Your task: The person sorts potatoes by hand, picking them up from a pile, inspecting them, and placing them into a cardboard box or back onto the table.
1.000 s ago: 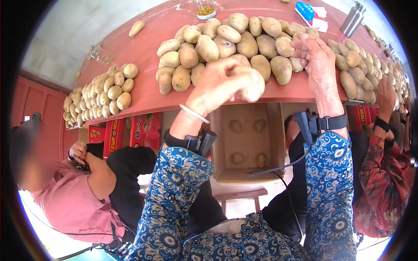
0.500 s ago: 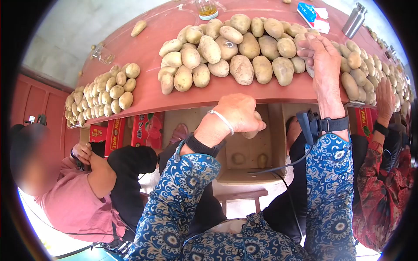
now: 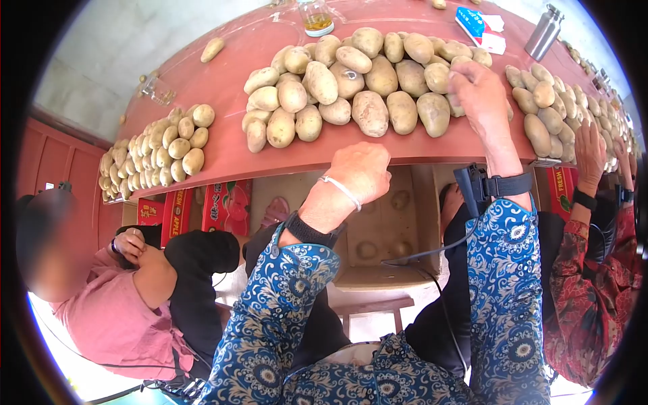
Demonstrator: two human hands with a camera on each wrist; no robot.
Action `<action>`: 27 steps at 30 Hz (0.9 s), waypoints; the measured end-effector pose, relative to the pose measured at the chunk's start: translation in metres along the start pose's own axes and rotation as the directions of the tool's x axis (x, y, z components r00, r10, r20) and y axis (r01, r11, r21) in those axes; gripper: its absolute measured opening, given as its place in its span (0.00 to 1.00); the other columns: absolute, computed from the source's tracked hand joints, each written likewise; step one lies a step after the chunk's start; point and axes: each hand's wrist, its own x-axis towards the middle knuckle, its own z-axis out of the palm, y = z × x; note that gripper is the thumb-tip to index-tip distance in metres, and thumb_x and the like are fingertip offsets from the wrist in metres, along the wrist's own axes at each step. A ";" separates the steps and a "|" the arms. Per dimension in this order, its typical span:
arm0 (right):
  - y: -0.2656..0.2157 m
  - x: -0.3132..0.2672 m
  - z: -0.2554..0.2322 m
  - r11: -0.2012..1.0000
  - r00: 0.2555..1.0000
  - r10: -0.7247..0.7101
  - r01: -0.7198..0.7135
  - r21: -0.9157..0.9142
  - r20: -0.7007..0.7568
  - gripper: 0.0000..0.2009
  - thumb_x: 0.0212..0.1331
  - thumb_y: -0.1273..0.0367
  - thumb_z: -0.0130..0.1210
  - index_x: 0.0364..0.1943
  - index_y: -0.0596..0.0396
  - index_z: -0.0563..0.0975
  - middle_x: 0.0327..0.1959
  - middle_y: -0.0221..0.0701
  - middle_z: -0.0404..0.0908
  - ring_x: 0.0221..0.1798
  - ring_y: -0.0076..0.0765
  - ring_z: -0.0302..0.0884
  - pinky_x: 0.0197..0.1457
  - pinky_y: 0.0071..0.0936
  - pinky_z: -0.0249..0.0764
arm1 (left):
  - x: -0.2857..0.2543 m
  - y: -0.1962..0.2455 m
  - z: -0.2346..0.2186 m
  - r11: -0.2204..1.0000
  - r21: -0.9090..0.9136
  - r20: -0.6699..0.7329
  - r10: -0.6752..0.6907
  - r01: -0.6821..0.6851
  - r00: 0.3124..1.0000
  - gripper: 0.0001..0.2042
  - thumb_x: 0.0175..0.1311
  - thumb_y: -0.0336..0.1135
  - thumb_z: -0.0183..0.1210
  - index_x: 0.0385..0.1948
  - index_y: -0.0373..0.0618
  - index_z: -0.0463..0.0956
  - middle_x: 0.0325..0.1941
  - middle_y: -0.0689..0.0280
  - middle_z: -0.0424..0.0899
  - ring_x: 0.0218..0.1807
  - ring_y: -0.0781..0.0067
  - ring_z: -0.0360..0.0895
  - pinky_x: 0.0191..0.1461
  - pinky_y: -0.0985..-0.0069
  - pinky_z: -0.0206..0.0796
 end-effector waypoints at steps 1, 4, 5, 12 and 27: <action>-0.003 -0.002 0.003 0.999 0.995 0.046 -0.047 0.000 0.090 0.10 0.59 0.68 0.57 0.37 0.58 0.84 0.31 0.38 0.87 0.32 0.33 0.85 0.41 0.32 0.79 | 0.000 -0.001 0.000 1.000 -0.009 -0.005 -0.007 0.007 1.000 0.08 0.60 0.38 0.62 0.31 0.43 0.84 0.34 0.53 0.86 0.43 0.47 0.83 0.47 0.54 0.74; -0.008 -0.013 0.016 0.997 0.973 -0.034 0.049 -0.062 0.228 0.09 0.59 0.68 0.57 0.35 0.59 0.83 0.32 0.39 0.87 0.34 0.37 0.85 0.42 0.34 0.79 | -0.001 -0.008 -0.002 0.999 -0.037 -0.068 -0.014 0.011 0.998 0.08 0.61 0.38 0.62 0.31 0.44 0.84 0.34 0.53 0.86 0.43 0.48 0.83 0.47 0.55 0.74; -0.009 -0.017 0.020 0.989 0.961 -0.094 0.120 -0.087 0.259 0.09 0.59 0.69 0.57 0.35 0.60 0.83 0.32 0.40 0.86 0.34 0.38 0.85 0.42 0.35 0.79 | -0.001 -0.010 -0.003 0.999 -0.046 -0.094 -0.018 0.014 0.995 0.08 0.61 0.38 0.62 0.31 0.45 0.84 0.34 0.53 0.86 0.43 0.48 0.83 0.47 0.55 0.74; -0.027 -0.033 0.036 0.975 0.933 -0.196 0.218 -0.038 0.303 0.10 0.59 0.70 0.58 0.43 0.58 0.82 0.36 0.42 0.86 0.39 0.44 0.85 0.45 0.37 0.78 | -0.001 -0.013 -0.015 0.984 -0.131 -0.203 -0.143 0.118 0.969 0.07 0.60 0.36 0.60 0.31 0.43 0.84 0.35 0.51 0.86 0.44 0.47 0.83 0.48 0.56 0.74; -0.024 -0.005 0.034 0.796 0.990 -0.138 0.121 -0.593 0.016 0.26 0.57 0.68 0.60 0.62 0.53 0.73 0.57 0.45 0.79 0.61 0.53 0.76 0.62 0.46 0.73 | -0.010 -0.022 -0.016 0.985 -0.136 -0.216 -0.135 0.108 0.967 0.08 0.59 0.35 0.62 0.33 0.41 0.82 0.35 0.50 0.86 0.44 0.46 0.83 0.48 0.55 0.74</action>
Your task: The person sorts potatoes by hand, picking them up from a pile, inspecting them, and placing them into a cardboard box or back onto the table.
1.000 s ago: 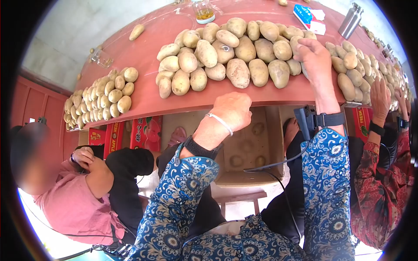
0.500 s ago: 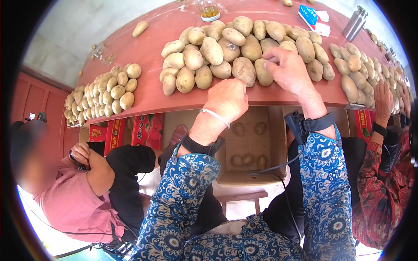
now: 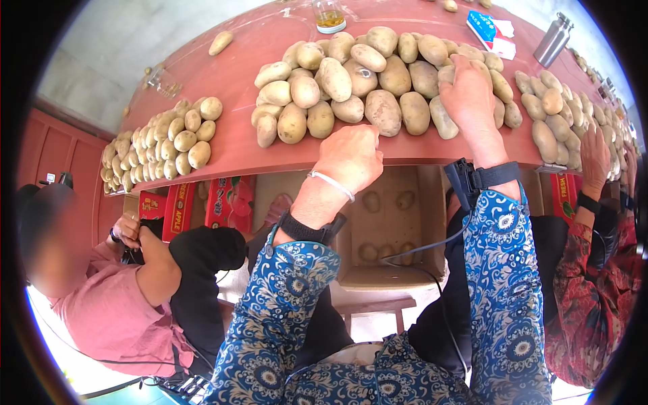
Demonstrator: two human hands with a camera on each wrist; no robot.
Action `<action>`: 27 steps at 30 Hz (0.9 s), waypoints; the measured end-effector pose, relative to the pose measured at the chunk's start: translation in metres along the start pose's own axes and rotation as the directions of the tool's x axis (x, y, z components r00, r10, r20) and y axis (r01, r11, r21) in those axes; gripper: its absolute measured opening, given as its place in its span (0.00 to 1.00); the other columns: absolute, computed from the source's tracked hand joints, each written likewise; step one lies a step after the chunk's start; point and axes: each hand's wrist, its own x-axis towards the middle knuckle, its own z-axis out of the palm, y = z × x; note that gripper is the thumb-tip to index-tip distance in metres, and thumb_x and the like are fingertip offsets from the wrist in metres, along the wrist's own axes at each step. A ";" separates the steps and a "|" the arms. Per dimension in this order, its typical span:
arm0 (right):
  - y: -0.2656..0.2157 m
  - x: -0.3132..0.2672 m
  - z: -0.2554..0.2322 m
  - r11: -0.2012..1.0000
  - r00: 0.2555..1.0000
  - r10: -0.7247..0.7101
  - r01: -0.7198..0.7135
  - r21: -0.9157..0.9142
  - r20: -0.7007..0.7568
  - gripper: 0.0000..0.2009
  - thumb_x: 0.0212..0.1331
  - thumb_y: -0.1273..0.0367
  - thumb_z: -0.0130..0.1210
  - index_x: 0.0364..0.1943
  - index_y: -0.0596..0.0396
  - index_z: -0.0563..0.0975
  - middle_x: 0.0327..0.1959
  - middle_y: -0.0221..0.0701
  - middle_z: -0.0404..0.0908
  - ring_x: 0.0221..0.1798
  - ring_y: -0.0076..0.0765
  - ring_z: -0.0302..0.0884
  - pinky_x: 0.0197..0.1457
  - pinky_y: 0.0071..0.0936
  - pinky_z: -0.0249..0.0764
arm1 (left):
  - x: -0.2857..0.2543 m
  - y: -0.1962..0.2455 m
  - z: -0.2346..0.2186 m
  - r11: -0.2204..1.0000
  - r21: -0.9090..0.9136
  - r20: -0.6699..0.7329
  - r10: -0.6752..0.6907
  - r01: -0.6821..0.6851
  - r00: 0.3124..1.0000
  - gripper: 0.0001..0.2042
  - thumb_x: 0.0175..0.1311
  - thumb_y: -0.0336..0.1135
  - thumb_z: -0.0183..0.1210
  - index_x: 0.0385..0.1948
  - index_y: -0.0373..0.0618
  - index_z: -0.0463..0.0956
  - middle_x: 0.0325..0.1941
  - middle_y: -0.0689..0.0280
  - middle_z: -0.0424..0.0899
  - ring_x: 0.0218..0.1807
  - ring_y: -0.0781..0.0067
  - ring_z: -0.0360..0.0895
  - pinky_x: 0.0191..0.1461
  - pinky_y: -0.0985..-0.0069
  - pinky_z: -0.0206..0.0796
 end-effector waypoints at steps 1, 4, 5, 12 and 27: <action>-0.001 0.000 0.000 1.000 1.000 0.012 -0.011 -0.019 0.025 0.26 0.57 0.69 0.60 0.63 0.52 0.72 0.58 0.45 0.78 0.61 0.54 0.76 0.62 0.48 0.73 | 0.000 0.001 0.000 1.000 0.002 0.006 -0.007 0.007 1.000 0.08 0.58 0.35 0.62 0.33 0.41 0.82 0.36 0.50 0.86 0.44 0.46 0.83 0.48 0.55 0.74; -0.008 0.002 -0.004 0.995 0.994 0.059 -0.051 -0.085 0.090 0.27 0.57 0.69 0.60 0.63 0.50 0.70 0.58 0.44 0.77 0.61 0.55 0.75 0.60 0.50 0.73 | 0.000 0.001 0.000 1.000 0.003 0.009 -0.008 0.008 1.000 0.08 0.58 0.35 0.63 0.34 0.40 0.82 0.36 0.50 0.86 0.45 0.46 0.83 0.48 0.55 0.73; -0.012 0.004 -0.007 0.992 0.991 0.080 -0.068 -0.107 0.109 0.27 0.57 0.69 0.59 0.63 0.50 0.70 0.58 0.44 0.77 0.62 0.55 0.74 0.60 0.50 0.73 | 0.000 0.000 0.000 1.000 0.002 0.007 -0.005 0.005 1.000 0.08 0.58 0.35 0.63 0.34 0.40 0.82 0.36 0.50 0.86 0.45 0.47 0.83 0.48 0.55 0.73; 0.001 0.010 0.006 0.996 0.999 -0.008 0.013 -0.092 0.052 0.26 0.53 0.68 0.61 0.60 0.50 0.73 0.58 0.42 0.77 0.62 0.54 0.74 0.62 0.48 0.73 | 0.000 -0.001 0.000 1.000 -0.004 0.001 0.003 -0.003 1.000 0.08 0.58 0.35 0.63 0.34 0.40 0.82 0.36 0.51 0.86 0.45 0.47 0.83 0.48 0.56 0.74; 0.006 0.007 0.003 0.997 0.998 -0.060 0.061 -0.047 0.023 0.22 0.53 0.68 0.60 0.54 0.56 0.74 0.57 0.46 0.77 0.59 0.55 0.77 0.60 0.47 0.74 | 0.001 0.003 0.002 1.000 0.002 0.001 0.008 -0.008 1.000 0.08 0.58 0.34 0.63 0.34 0.41 0.82 0.36 0.51 0.86 0.45 0.47 0.83 0.48 0.55 0.74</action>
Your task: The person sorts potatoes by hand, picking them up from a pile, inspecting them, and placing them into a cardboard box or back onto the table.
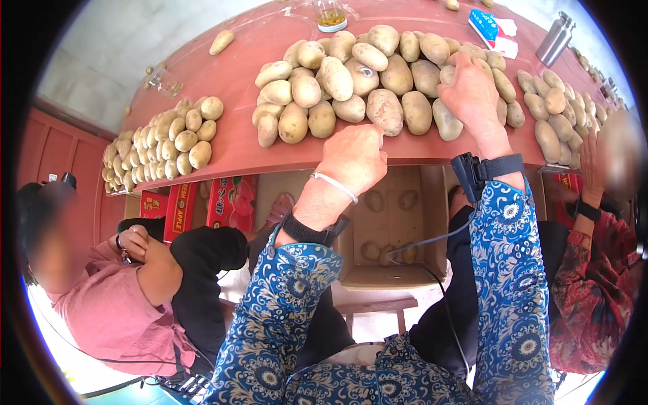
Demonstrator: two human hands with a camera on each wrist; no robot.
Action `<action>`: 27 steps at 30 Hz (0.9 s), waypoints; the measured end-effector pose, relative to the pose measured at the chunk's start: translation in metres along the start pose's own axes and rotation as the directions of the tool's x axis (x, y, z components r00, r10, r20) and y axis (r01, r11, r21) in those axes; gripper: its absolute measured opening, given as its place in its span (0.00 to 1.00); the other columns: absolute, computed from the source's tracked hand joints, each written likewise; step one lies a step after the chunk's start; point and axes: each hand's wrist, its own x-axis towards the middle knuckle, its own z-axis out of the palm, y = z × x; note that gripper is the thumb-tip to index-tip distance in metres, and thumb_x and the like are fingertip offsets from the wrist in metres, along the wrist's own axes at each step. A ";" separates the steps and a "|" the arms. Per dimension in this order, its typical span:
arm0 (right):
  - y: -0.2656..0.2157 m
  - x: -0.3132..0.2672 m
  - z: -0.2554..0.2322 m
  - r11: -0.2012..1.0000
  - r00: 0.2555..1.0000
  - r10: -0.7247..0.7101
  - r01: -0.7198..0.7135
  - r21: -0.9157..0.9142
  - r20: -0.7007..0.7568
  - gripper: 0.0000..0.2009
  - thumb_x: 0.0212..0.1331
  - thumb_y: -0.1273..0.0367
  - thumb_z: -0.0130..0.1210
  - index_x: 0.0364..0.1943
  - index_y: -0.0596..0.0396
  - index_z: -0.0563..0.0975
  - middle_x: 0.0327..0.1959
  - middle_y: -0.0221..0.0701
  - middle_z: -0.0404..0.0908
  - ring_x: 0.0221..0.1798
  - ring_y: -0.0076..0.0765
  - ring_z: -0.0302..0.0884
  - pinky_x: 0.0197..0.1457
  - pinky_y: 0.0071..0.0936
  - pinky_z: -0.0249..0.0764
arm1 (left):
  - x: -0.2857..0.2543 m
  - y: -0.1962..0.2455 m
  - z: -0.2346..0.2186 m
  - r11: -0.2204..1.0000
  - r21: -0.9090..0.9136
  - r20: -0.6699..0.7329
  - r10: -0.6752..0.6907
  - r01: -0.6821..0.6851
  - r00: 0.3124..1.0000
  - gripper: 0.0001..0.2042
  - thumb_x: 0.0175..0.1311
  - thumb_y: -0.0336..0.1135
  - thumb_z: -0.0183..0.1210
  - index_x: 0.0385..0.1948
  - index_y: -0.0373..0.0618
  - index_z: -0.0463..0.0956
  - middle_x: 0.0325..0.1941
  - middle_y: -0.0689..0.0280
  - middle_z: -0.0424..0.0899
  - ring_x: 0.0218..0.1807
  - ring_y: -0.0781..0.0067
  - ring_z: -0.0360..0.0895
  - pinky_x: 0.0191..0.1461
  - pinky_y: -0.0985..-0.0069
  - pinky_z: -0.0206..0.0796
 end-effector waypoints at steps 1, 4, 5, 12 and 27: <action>-0.003 0.000 -0.002 0.999 0.999 0.028 -0.028 0.018 -0.019 0.23 0.52 0.67 0.61 0.55 0.54 0.74 0.55 0.45 0.78 0.58 0.54 0.77 0.59 0.47 0.75 | 0.000 -0.001 -0.001 1.000 -0.017 -0.003 -0.003 0.003 1.000 0.08 0.58 0.34 0.63 0.34 0.41 0.82 0.36 0.51 0.86 0.45 0.47 0.83 0.48 0.55 0.74; -0.010 0.002 -0.005 0.993 0.993 0.072 -0.063 0.100 -0.089 0.24 0.50 0.67 0.63 0.55 0.51 0.75 0.51 0.42 0.82 0.56 0.51 0.78 0.58 0.45 0.75 | 0.000 -0.002 -0.001 1.000 -0.025 -0.022 0.011 -0.012 1.000 0.08 0.58 0.34 0.63 0.34 0.41 0.82 0.36 0.51 0.86 0.45 0.48 0.83 0.48 0.56 0.74; -0.012 0.002 -0.004 0.988 0.990 0.062 -0.044 0.146 -0.125 0.24 0.49 0.66 0.63 0.54 0.51 0.75 0.50 0.42 0.82 0.56 0.51 0.79 0.57 0.45 0.75 | -0.001 -0.002 -0.001 1.000 -0.020 -0.030 0.020 -0.021 0.999 0.08 0.58 0.34 0.63 0.34 0.40 0.82 0.36 0.51 0.86 0.45 0.48 0.83 0.48 0.56 0.74; -0.030 -0.016 0.014 0.953 0.977 -0.190 0.207 0.222 -0.094 0.21 0.52 0.67 0.64 0.51 0.54 0.75 0.52 0.42 0.79 0.54 0.53 0.79 0.56 0.45 0.76 | -0.002 -0.001 -0.004 0.999 -0.034 0.002 -0.021 0.021 1.000 0.08 0.58 0.34 0.62 0.34 0.41 0.81 0.37 0.52 0.86 0.45 0.48 0.83 0.48 0.57 0.73; 0.012 0.002 -0.005 0.995 0.921 0.085 -0.060 0.077 -0.380 0.22 0.55 0.62 0.62 0.53 0.55 0.76 0.51 0.44 0.80 0.55 0.54 0.78 0.57 0.49 0.76 | -0.008 -0.007 -0.005 0.999 -0.040 -0.020 -0.015 0.015 1.000 0.07 0.59 0.34 0.63 0.35 0.42 0.81 0.36 0.53 0.86 0.45 0.48 0.83 0.49 0.57 0.74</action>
